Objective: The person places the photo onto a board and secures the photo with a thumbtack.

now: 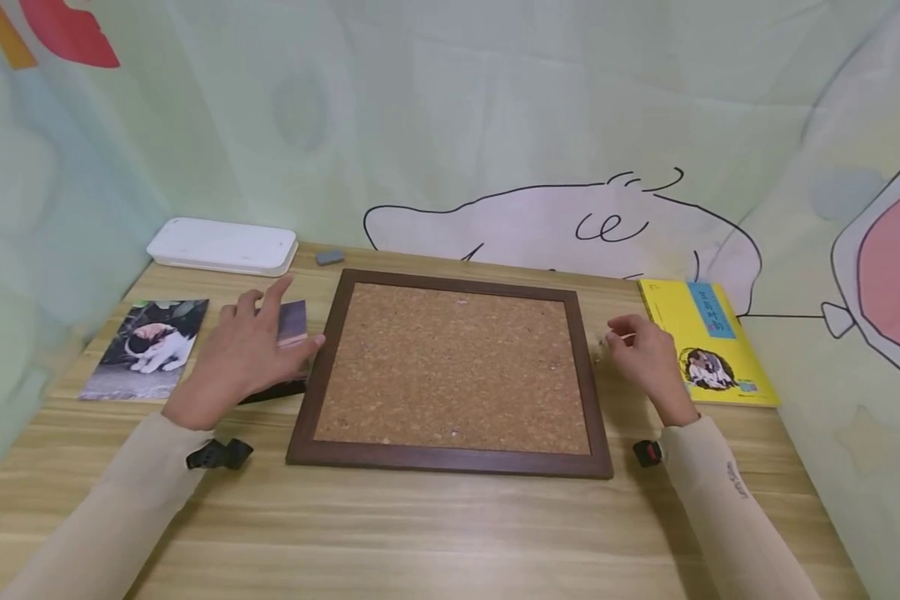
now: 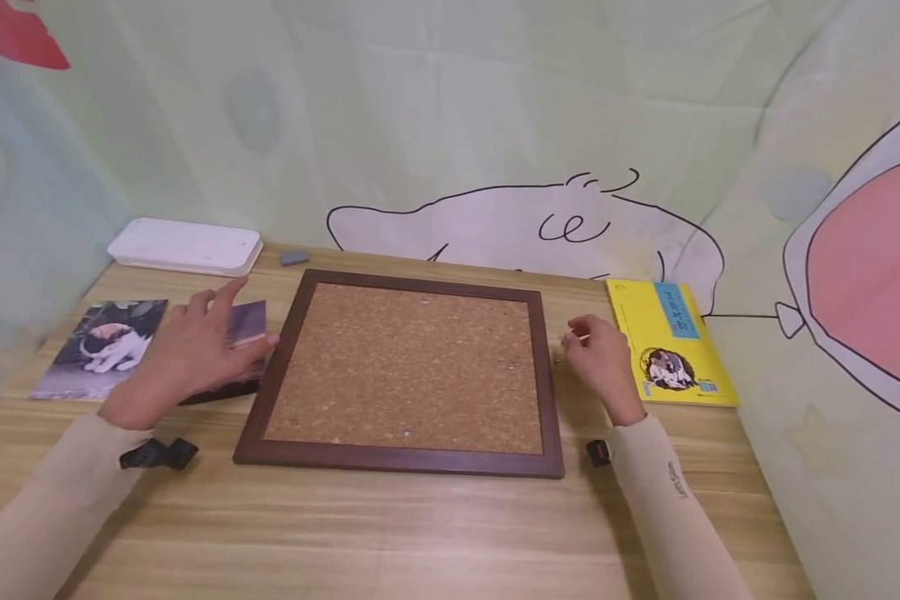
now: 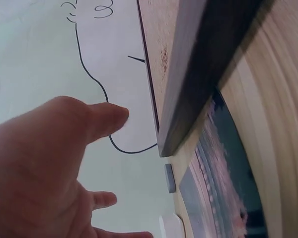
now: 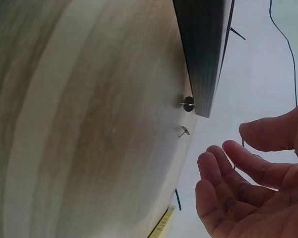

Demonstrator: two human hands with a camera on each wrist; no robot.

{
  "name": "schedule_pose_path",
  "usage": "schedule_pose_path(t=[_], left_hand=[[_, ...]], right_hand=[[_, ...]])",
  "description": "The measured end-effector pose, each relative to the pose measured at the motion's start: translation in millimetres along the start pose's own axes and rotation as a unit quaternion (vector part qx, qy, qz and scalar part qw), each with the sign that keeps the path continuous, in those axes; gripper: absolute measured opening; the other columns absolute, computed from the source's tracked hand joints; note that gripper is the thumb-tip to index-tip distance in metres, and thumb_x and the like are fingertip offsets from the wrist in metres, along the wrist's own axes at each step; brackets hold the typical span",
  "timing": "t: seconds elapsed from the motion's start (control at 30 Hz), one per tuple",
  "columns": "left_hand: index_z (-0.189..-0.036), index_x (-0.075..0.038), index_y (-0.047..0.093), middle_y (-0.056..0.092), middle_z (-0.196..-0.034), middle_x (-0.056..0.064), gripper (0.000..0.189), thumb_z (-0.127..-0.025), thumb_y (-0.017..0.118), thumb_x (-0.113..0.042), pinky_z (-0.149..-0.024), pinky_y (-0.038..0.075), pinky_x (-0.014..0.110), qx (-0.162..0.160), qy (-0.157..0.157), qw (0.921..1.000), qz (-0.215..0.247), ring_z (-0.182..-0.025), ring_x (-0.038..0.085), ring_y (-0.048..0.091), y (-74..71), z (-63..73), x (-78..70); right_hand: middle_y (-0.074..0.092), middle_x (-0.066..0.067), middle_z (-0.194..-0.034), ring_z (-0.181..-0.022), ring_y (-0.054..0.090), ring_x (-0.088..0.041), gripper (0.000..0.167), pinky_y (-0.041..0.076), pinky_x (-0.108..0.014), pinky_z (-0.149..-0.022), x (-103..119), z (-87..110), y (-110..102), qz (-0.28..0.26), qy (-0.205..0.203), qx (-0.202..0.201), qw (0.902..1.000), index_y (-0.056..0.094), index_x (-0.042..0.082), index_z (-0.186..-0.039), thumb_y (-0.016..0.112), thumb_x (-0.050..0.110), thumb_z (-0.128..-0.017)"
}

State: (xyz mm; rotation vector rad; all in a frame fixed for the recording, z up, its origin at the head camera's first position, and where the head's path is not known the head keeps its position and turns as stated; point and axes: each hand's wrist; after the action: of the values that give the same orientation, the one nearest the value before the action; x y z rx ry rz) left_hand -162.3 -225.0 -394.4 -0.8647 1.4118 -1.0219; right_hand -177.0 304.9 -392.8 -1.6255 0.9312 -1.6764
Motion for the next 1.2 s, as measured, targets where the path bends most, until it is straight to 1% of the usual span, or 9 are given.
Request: schedule_pose_path(t=[0.13, 0.27, 0.37, 0.5, 0.63, 0.77, 0.9, 1.07, 1.2], left_hand=[[-0.172, -0.008, 0.011, 0.029, -0.157, 0.05, 0.103, -0.099, 0.065, -0.058, -0.098, 0.043, 0.08, 0.022, -0.024, 0.9994, 0.001, -0.133, 0.071, 0.038, -2.1, 0.6, 5.1], [-0.171, -0.005, 0.013, 0.031, -0.154, 0.051, 0.101, -0.101, 0.063, -0.058, -0.096, 0.043, 0.082, 0.036, -0.047, 0.9982, -0.008, -0.134, 0.072, 0.037, -3.3, 2.0, 7.0], [-0.17, -0.003, 0.015, 0.033, -0.15, 0.051, 0.1, -0.101, 0.062, -0.058, -0.091, 0.046, 0.08, 0.039, -0.062, 0.9972, -0.014, -0.131, 0.07, 0.038, -3.3, 3.0, 8.0], [-0.168, 0.0, 0.016, 0.033, -0.146, 0.053, 0.101, -0.1, 0.063, -0.057, -0.086, 0.048, 0.08, 0.045, -0.08, 0.9956, -0.016, -0.13, 0.071, 0.037, -2.5, 5.6, 10.2], [-0.166, 0.006, 0.017, 0.031, -0.144, 0.056, 0.101, -0.099, 0.064, -0.054, -0.091, 0.046, 0.082, 0.054, -0.08, 0.9951, -0.02, -0.129, 0.074, 0.038, -0.5, 8.2, 12.1], [-0.165, 0.01, 0.018, 0.029, -0.143, 0.059, 0.102, -0.098, 0.068, -0.049, -0.096, 0.043, 0.082, 0.064, -0.08, 0.9944, -0.026, -0.127, 0.077, 0.039, 1.4, 9.2, 13.5], [-0.164, 0.011, 0.019, 0.028, -0.142, 0.059, 0.103, -0.097, 0.071, -0.046, -0.096, 0.043, 0.082, 0.067, -0.091, 0.9932, -0.026, -0.128, 0.078, 0.038, 1.8, 9.5, 15.0], [-0.162, 0.013, 0.018, 0.026, -0.141, 0.061, 0.103, -0.096, 0.073, -0.044, -0.097, 0.042, 0.083, 0.066, -0.092, 0.9933, -0.021, -0.128, 0.08, 0.034, 1.3, 8.6, 18.0], [-0.16, 0.016, 0.017, 0.024, -0.14, 0.063, 0.105, -0.094, 0.075, -0.042, -0.098, 0.04, 0.084, 0.063, -0.092, 0.9937, -0.015, -0.129, 0.083, 0.03, 0.6, 8.4, 19.4]], right_hand=[[0.073, -0.028, -0.122, -0.108, 0.069, -0.042, 0.033, 0.054, -0.043, -0.084, -4, -5.5, 2, 0.021, -0.004, 0.0, 0.9998, 0.071, -0.006, -0.127, 0.06, 0.018, -0.106], [0.074, -0.028, -0.118, -0.1, 0.067, -0.037, 0.032, 0.048, -0.034, -0.079, -6, -11.8, 3, 0.031, -0.001, 0.008, 0.9995, 0.072, -0.006, -0.124, 0.061, 0.018, -0.105], [0.073, -0.028, -0.118, -0.097, 0.064, -0.035, 0.035, 0.049, -0.035, -0.079, -6, -16.1, 3, 0.043, 0.004, 0.024, 0.9988, 0.072, -0.007, -0.125, 0.059, 0.018, -0.105], [0.074, -0.029, -0.117, -0.095, 0.066, -0.036, 0.035, 0.054, -0.043, -0.08, -5, -20.1, 3, 0.065, 0.011, 0.04, 0.997, 0.073, -0.008, -0.122, 0.06, 0.017, -0.102], [0.076, -0.028, -0.114, -0.096, 0.069, -0.038, 0.032, 0.055, -0.048, -0.082, -5, -21.6, 5, 0.076, 0.022, 0.044, 0.9959, 0.074, -0.008, -0.117, 0.064, 0.018, -0.102], [0.076, -0.028, -0.116, -0.1, 0.069, -0.038, 0.032, 0.056, -0.049, -0.085, -6, -23.0, 5, 0.069, 0.033, 0.055, 0.9955, 0.074, -0.006, -0.118, 0.066, 0.02, -0.102], [0.075, -0.028, -0.116, -0.101, 0.07, -0.038, 0.028, 0.057, -0.048, -0.085, -6, -25.0, 6, 0.072, 0.023, 0.063, 0.9951, 0.074, -0.005, -0.116, 0.067, 0.019, -0.102], [0.076, -0.026, -0.109, -0.095, 0.069, -0.036, 0.022, 0.055, -0.044, -0.08, -8, -26.6, 6, 0.083, 0.006, 0.061, 0.9947, 0.075, -0.003, -0.11, 0.067, 0.015, -0.101], [0.076, -0.023, -0.104, -0.089, 0.067, -0.032, 0.019, 0.052, -0.039, -0.075, -9, -27.6, 6, 0.086, 0.005, 0.063, 0.9943, 0.076, -0.002, -0.108, 0.068, 0.014, -0.101]])
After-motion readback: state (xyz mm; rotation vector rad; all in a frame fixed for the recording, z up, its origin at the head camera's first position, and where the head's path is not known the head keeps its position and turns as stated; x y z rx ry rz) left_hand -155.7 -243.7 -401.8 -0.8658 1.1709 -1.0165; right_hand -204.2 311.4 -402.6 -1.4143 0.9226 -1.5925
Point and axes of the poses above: each hand's wrist, its own z-axis away from the middle knuckle, its own y-axis out of the palm, x = y × z
